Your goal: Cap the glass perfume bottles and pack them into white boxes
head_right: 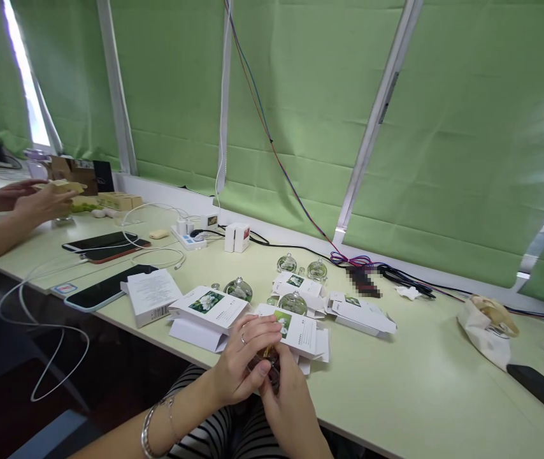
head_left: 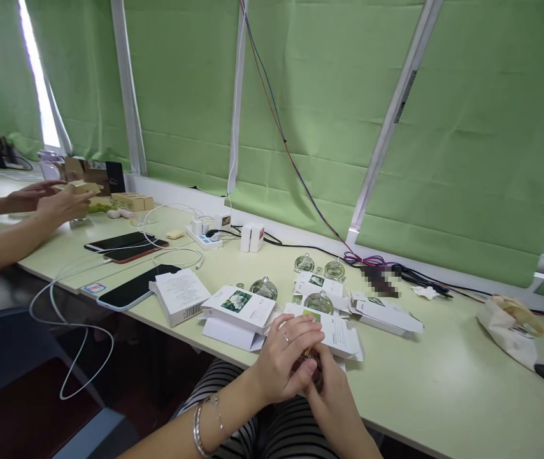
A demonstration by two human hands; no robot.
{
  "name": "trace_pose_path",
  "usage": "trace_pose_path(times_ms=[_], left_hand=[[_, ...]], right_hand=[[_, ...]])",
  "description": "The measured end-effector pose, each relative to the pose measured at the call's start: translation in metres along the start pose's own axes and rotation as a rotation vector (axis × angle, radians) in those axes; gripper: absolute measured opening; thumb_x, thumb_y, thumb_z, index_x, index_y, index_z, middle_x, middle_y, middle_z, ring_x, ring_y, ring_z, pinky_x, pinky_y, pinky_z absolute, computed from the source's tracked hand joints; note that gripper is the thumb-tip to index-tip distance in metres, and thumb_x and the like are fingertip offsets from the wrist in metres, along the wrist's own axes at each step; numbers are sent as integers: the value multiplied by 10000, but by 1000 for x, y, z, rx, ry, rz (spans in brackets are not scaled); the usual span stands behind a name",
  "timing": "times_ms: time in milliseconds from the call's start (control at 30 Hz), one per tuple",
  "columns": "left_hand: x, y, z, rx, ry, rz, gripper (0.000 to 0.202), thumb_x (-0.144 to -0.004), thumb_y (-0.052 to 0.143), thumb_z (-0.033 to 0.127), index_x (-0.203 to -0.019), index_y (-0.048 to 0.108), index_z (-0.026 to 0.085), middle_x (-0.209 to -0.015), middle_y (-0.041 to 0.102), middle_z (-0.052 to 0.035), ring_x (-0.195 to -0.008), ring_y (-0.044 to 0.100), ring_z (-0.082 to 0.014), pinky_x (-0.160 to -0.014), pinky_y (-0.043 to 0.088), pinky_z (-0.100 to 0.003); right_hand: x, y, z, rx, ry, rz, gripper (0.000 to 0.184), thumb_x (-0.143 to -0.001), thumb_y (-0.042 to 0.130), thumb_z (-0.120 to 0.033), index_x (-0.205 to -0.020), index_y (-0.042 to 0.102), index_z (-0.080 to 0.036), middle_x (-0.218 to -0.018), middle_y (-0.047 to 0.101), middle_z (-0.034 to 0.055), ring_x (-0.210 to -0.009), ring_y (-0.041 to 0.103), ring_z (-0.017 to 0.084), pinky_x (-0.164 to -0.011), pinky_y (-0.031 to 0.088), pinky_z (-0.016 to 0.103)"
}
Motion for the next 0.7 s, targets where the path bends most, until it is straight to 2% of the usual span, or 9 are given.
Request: trace_pose_path(times_ms=[200, 367, 433, 500, 567, 633, 700], left_hand=[[0, -2, 3, -24, -5, 18, 342, -824, 407, 181, -1158, 476, 167, -1121, 642, -85, -1152, 519, -207, -975, 269, -375], [-1, -5, 4, -35, 0, 46, 347, -799, 402, 140, -1134, 487, 175, -1101, 656, -71, -1140, 536, -189, -976, 269, -355], [2, -5, 4, -50, -14, 3, 358, -816, 394, 149, -1163, 476, 184, -1147, 637, -68, -1196, 488, -196, -999, 254, -364], [4, -8, 6, -107, -6, -93, 392, -837, 413, 186, -1228, 446, 190, -1238, 585, -69, -1284, 381, -224, -1033, 226, -387], [2, -22, 5, -193, 20, -146, 453, -843, 449, 232, -1292, 402, 198, -1324, 511, -72, -1340, 272, -256, -1059, 197, -418], [-6, -55, -7, -287, -31, -59, 453, -851, 441, 225, -1301, 388, 223, -1353, 478, -70, -1345, 258, -256, -1066, 193, -445], [-10, -95, -42, -415, -272, 19, 383, -881, 402, 247, -1263, 424, 233, -1338, 493, -62, -1321, 304, -249, -1055, 232, -457]], right_hand=[[-1, -1, -1, 60, -50, 31, 326, -904, 414, -283, -1222, 407, -211, -1159, 605, 97, -1026, 605, 179, -841, 513, 283], [-2, 0, 2, 65, -36, 27, 312, -911, 393, -307, -1194, 429, -179, -1150, 608, 132, -1060, 596, 195, -831, 521, 287], [-1, 2, 6, 54, -35, 20, 317, -912, 390, -323, -1188, 435, -174, -1146, 612, 136, -1064, 597, 200, -824, 524, 285], [1, 4, 10, 42, -50, 41, 352, -905, 399, -355, -1205, 433, -175, -1143, 618, 129, -1057, 602, 206, -828, 522, 292], [3, 3, 15, 42, -52, 101, 386, -890, 415, -402, -1205, 451, -183, -1129, 632, 112, -1042, 611, 215, -838, 516, 301], [6, 2, 19, 68, -19, 168, 386, -873, 433, -437, -1164, 497, -191, -1084, 658, 95, -997, 631, 221, -832, 514, 301], [9, 1, 22, 94, 19, 200, 374, -863, 443, -453, -1115, 535, -192, -1033, 677, 88, -947, 647, 224, -816, 516, 299]])
Point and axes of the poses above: each hand's wrist, its own x-axis away from the middle knuckle, its own y-axis out of the palm, z = x × y, the point moved 7 cm from there along -x, towards the middle knuckle
